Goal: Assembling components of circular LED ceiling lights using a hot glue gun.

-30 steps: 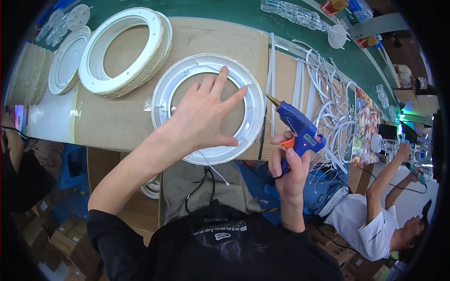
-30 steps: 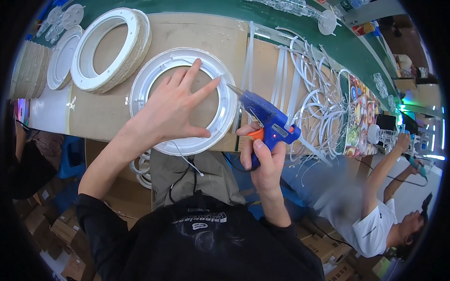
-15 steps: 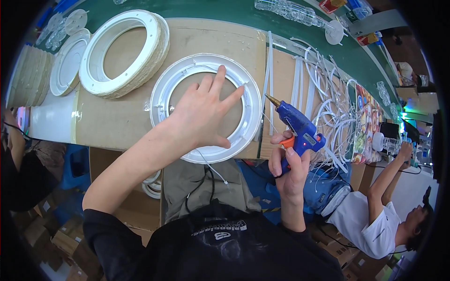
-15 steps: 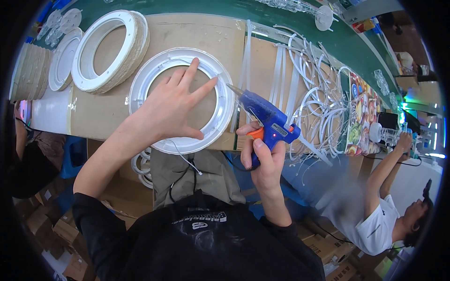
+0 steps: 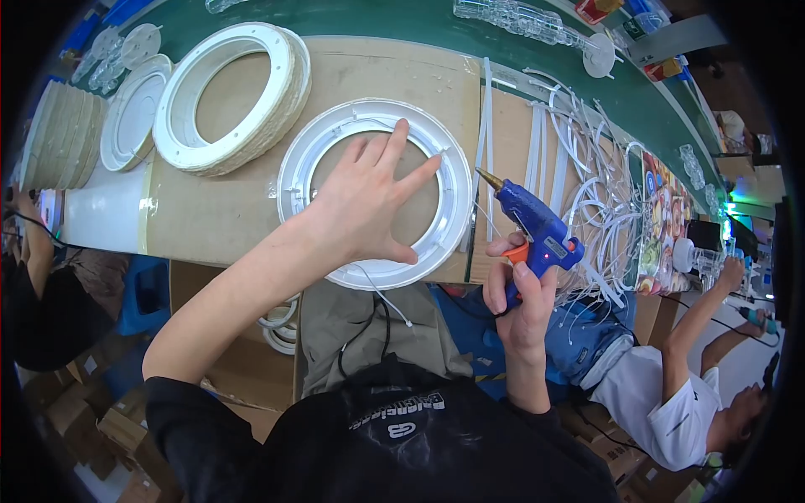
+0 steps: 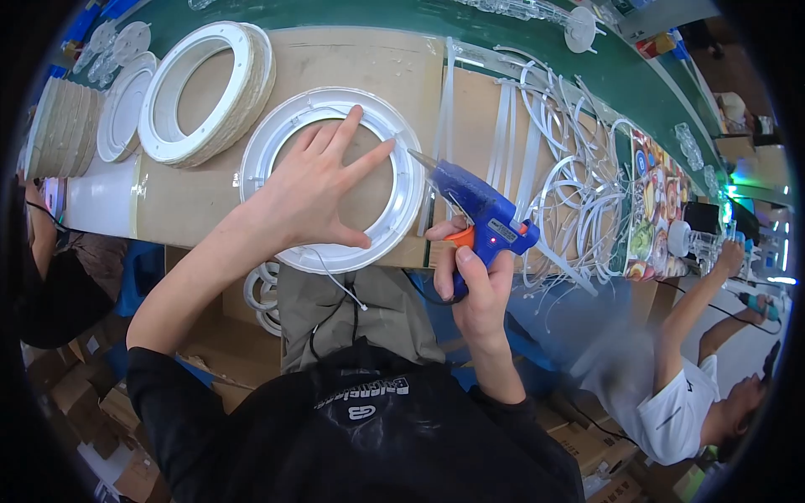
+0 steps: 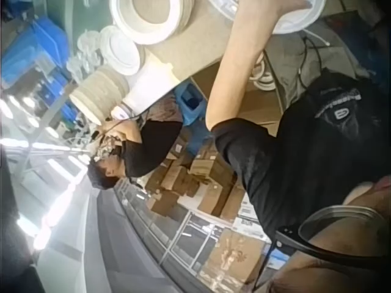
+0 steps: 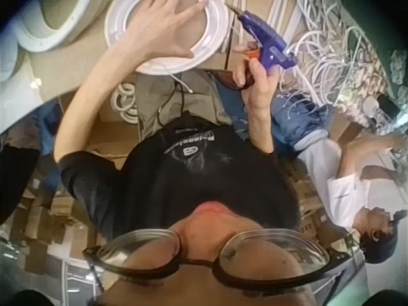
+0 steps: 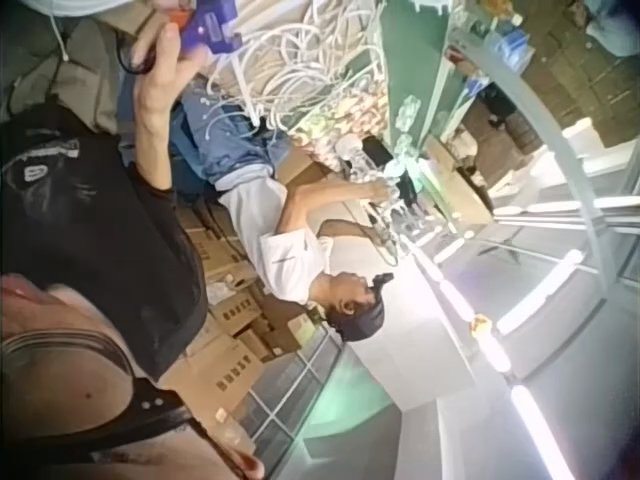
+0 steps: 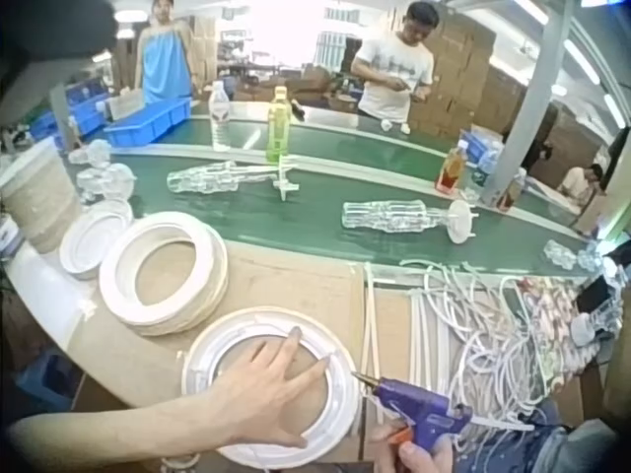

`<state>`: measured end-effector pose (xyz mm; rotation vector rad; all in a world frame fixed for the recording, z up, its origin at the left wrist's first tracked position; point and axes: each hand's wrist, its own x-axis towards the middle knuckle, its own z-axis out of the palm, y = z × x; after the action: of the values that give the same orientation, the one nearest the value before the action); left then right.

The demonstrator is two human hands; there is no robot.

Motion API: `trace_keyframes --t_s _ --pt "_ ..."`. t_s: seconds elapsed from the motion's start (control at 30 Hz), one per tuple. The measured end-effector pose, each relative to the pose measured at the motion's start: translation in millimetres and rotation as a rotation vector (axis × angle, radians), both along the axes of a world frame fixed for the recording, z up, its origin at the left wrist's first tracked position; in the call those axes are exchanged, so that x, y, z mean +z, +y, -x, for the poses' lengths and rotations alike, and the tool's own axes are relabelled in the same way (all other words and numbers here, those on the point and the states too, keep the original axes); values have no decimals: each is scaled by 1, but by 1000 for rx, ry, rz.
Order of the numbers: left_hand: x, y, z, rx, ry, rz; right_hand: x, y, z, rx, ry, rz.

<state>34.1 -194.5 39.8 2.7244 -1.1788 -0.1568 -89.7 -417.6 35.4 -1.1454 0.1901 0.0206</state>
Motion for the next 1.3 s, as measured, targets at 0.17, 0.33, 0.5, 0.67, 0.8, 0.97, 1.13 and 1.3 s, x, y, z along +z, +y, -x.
trace_keyframes --t_s 0.17,0.33,0.5,0.67,0.8,0.97,1.13,1.3 --pt "2 -3 0 9 19 -31 -2 0 -3 1 6 3" --pt "3 -5 0 7 29 -59 -1 0 -4 4 -7 -6" --pt "2 -7 0 3 9 -81 -2 0 -4 0 5 -16" --pt "5 -12 0 -13 -5 -74 -7 -2 -2 0 7 -20" --pt "4 -10 -2 -63 -20 -55 -8 -4 -1 -11 12 -10" --pt "3 -11 -4 -61 -12 -68 -7 -4 -4 -5 19 -13" --pt "8 -16 -6 -47 -16 -71 -3 -5 -8 -4 6 -16" --pt "11 -14 -3 -45 11 -115 5 3 -7 -27 53 48"
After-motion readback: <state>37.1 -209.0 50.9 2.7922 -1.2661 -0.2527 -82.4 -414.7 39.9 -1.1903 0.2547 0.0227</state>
